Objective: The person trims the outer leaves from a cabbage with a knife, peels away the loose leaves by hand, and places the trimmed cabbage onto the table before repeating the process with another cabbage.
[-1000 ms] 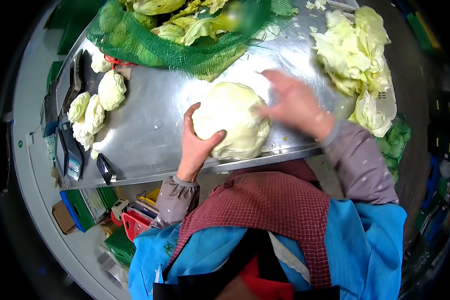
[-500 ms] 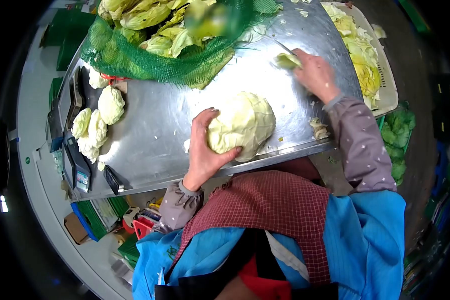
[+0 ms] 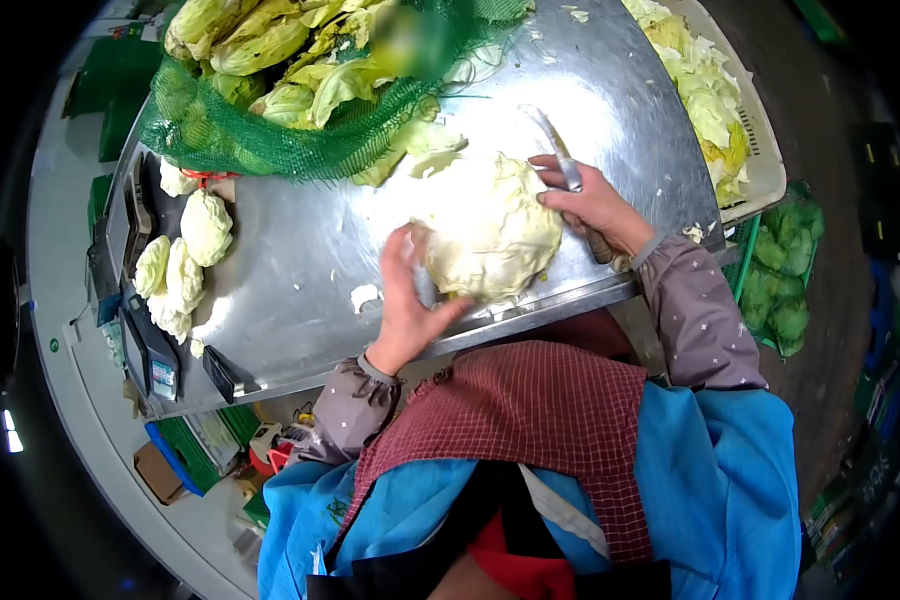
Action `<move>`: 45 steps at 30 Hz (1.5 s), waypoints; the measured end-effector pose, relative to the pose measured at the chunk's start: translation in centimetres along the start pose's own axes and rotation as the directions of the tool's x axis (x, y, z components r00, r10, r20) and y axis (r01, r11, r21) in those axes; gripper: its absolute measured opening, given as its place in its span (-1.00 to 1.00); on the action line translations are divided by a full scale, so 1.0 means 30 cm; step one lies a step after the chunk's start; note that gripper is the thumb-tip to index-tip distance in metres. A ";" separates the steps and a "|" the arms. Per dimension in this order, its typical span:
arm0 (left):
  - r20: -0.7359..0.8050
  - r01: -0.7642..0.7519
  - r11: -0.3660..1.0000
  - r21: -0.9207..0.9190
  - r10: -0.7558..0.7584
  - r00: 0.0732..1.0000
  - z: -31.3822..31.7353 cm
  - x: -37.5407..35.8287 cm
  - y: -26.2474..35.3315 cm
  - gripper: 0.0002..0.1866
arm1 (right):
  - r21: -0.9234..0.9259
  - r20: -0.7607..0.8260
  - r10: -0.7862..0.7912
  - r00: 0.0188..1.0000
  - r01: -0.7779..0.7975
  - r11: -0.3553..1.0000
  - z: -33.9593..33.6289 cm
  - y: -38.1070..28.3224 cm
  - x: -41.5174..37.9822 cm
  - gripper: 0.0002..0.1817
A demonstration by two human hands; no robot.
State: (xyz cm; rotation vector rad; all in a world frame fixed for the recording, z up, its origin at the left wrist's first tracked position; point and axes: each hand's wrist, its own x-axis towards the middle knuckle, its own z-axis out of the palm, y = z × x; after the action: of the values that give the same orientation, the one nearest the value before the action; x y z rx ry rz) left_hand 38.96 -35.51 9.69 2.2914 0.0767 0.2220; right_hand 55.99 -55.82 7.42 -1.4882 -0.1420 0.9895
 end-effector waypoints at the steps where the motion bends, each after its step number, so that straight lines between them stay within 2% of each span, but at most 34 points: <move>1: -0.118 0.154 0.988 -0.015 -0.154 0.981 0.002 0.004 -0.015 0.00 | 0.010 -0.002 0.020 1.000 -0.020 1.000 -0.004 0.000 0.000 -0.44; 2: -0.065 0.332 0.907 -0.259 -0.359 0.931 0.012 0.017 -0.034 0.03 | 0.018 -0.004 0.037 0.999 -0.037 0.999 -0.008 -0.003 0.001 -0.43; 3: 0.036 0.483 0.736 -0.474 -0.532 0.846 0.022 0.034 -0.045 0.07 | 0.025 -0.005 0.053 0.999 -0.053 0.998 -0.012 -0.008 0.000 -0.43; 4: 0.218 0.572 0.492 -0.657 -0.602 0.768 0.029 0.049 -0.046 0.08 | -0.060 0.017 -0.001 1.000 0.002 0.998 -0.002 -0.024 -0.005 -0.46; 5: 0.219 0.572 0.490 -0.657 -0.603 0.767 0.050 0.061 -0.054 0.08 | -0.061 0.017 0.001 1.000 0.000 0.998 -0.009 -0.008 0.006 -0.46; 7: 0.274 0.595 0.534 -0.602 -0.561 0.781 0.088 0.078 -0.070 0.07 | -0.285 0.000 -0.194 0.981 0.186 0.940 -0.027 0.039 0.031 -0.50; 8: 0.270 0.580 0.528 -0.620 -0.551 0.790 0.091 0.085 -0.067 0.06 | -0.287 -0.005 -0.191 0.982 0.181 0.941 -0.031 0.046 0.025 -0.50; 10: 0.273 0.590 0.497 -0.636 -0.570 0.775 0.090 0.098 -0.046 0.05 | -0.511 -0.124 -0.226 0.966 0.134 0.849 -0.036 0.056 0.011 -0.53; 11: 0.272 0.596 0.472 -0.649 -0.588 0.761 0.091 0.102 -0.040 0.05 | -0.513 -0.124 -0.224 0.967 0.131 0.848 -0.034 0.048 -0.006 -0.53; 13: 0.281 0.599 0.440 -0.668 -0.597 0.752 0.100 0.099 -0.049 0.04 | -0.645 -0.143 -0.341 0.929 0.174 0.744 -0.020 0.001 -0.078 -0.60; 14: 0.287 0.600 0.412 -0.685 -0.605 0.743 0.103 0.099 -0.052 0.03 | -0.780 -0.081 -0.421 0.903 0.206 0.592 -0.014 -0.041 -0.128 -0.73; 15: 0.292 0.602 0.411 -0.685 -0.602 0.744 0.104 0.101 -0.050 0.03 | -0.781 -0.087 -0.420 0.903 0.200 0.592 -0.020 -0.048 -0.168 -0.73; 17: 0.287 0.615 0.372 -0.695 -0.641 0.712 0.102 0.107 -0.036 0.02 | -0.891 0.070 -0.384 0.921 0.231 0.390 -0.045 -0.049 -0.241 -0.77; 19: 0.296 0.627 0.361 -0.690 -0.650 0.700 0.095 0.118 -0.010 0.00 | -0.911 0.044 -0.342 0.939 0.178 0.373 -0.066 -0.029 -0.267 -0.79; 21: 0.305 0.640 0.353 -0.683 -0.658 0.689 0.092 0.117 -0.002 -0.01 | -0.959 -0.172 -0.376 0.911 -0.068 0.274 -0.174 0.080 -0.233 -0.79; 22: 0.320 0.635 0.325 -0.701 -0.652 0.687 0.091 0.118 -0.006 -0.02 | -0.899 -0.366 -0.431 0.825 -0.194 0.393 -0.221 0.118 -0.206 -0.79; 23: 0.332 0.628 0.296 -0.719 -0.649 0.685 0.092 0.122 -0.009 -0.02 | -0.901 -0.361 -0.436 0.825 -0.189 0.390 -0.210 0.088 -0.204 -0.79; 24: 0.331 0.630 0.299 -0.717 -0.650 0.684 0.091 0.122 -0.007 -0.02 | -0.913 -0.280 -0.472 0.836 -0.079 0.400 -0.169 0.042 -0.213 -0.77; 25: 0.355 0.637 0.244 -0.731 -0.662 0.660 0.088 0.118 -0.004 -0.03 | -0.910 -0.209 -0.506 0.837 0.024 0.414 -0.116 0.009 -0.231 -0.75; 26: 0.376 0.636 0.190 -0.748 -0.669 0.642 0.084 0.121 -0.002 -0.04 | -0.897 -0.179 -0.414 0.892 0.025 0.441 -0.065 -0.013 -0.242 -0.73; 27: 0.374 0.634 0.197 -0.748 -0.664 0.648 0.088 0.123 0.001 -0.04 | -0.874 -0.130 -0.410 0.903 0.090 0.477 -0.019 -0.021 -0.250 -0.70; 28: 0.365 0.595 0.131 -0.793 -0.679 0.637 0.100 0.115 0.004 -0.04 | -0.814 -0.135 -0.469 0.873 0.173 0.555 0.011 0.019 -0.250 -0.70; 29: 0.357 0.549 0.063 -0.833 -0.697 0.622 0.115 0.107 0.004 -0.05 | -0.805 -0.096 -0.489 0.867 0.222 0.551 0.038 0.027 -0.263 -0.66; 31: 0.336 0.517 0.043 -0.855 -0.714 0.615 0.140 0.098 0.010 -0.06 | -0.829 -0.062 -0.407 0.911 0.180 0.529 0.084 -0.002 -0.316 -0.58; 33: 0.313 0.494 0.022 -0.869 -0.749 0.584 0.146 0.101 0.036 -0.07 | -0.830 -0.096 -0.434 0.896 0.169 0.532 0.101 0.020 -0.340 -0.53; 35: 0.311 0.497 0.034 -0.867 -0.742 0.594 0.159 0.096 0.049 -0.10 | -0.830 -0.134 -0.455 0.880 0.151 0.537 0.107 0.035 -0.342 -0.48; 37: 0.310 0.455 0.033 -0.890 -0.689 0.656 0.169 0.091 0.059 -0.15 | -0.842 -0.132 -0.449 0.884 0.139 0.521 0.122 0.041 -0.332 -0.41; 38: 0.312 0.457 0.034 -0.889 -0.686 0.658 0.170 0.090 0.067 -0.15 | -0.842 -0.137 -0.450 0.882 0.136 0.522 0.129 0.049 -0.324 -0.41; 40: 0.323 0.455 0.015 -0.890 -0.683 0.655 0.171 0.091 0.083 -0.18 | -0.896 -0.162 -0.464 0.871 0.068 0.439 0.140 0.063 -0.306 -0.34; 41: 0.325 0.456 0.014 -0.890 -0.683 0.654 0.180 0.088 0.078 -0.18 | -0.896 -0.163 -0.463 0.871 0.066 0.439 0.140 0.057 -0.299 -0.34; 43: 0.271 0.441 0.081 -0.894 -0.686 0.675 0.201 0.077 0.060 -0.18 | -0.928 -0.157 -0.440 0.884 0.021 0.373 0.135 0.037 -0.286 -0.33; 44: 0.276 0.448 0.083 -0.890 -0.684 0.675 0.198 0.079 0.066 -0.18 | -0.925 -0.165 -0.439 0.883 0.016 0.379 0.136 0.024 -0.279 -0.33; 45: 0.272 0.457 0.091 -0.885 -0.695 0.666 0.193 0.090 0.078 -0.17 | -0.945 -0.146 -0.401 0.904 -0.008 0.326 0.130 0.003 -0.267 -0.36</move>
State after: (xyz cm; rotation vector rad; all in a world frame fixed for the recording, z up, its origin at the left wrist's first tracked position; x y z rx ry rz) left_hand 42.66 -40.98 8.01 0.8917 0.8000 0.0416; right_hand 48.49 -57.85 11.79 -2.6357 -0.7337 0.3174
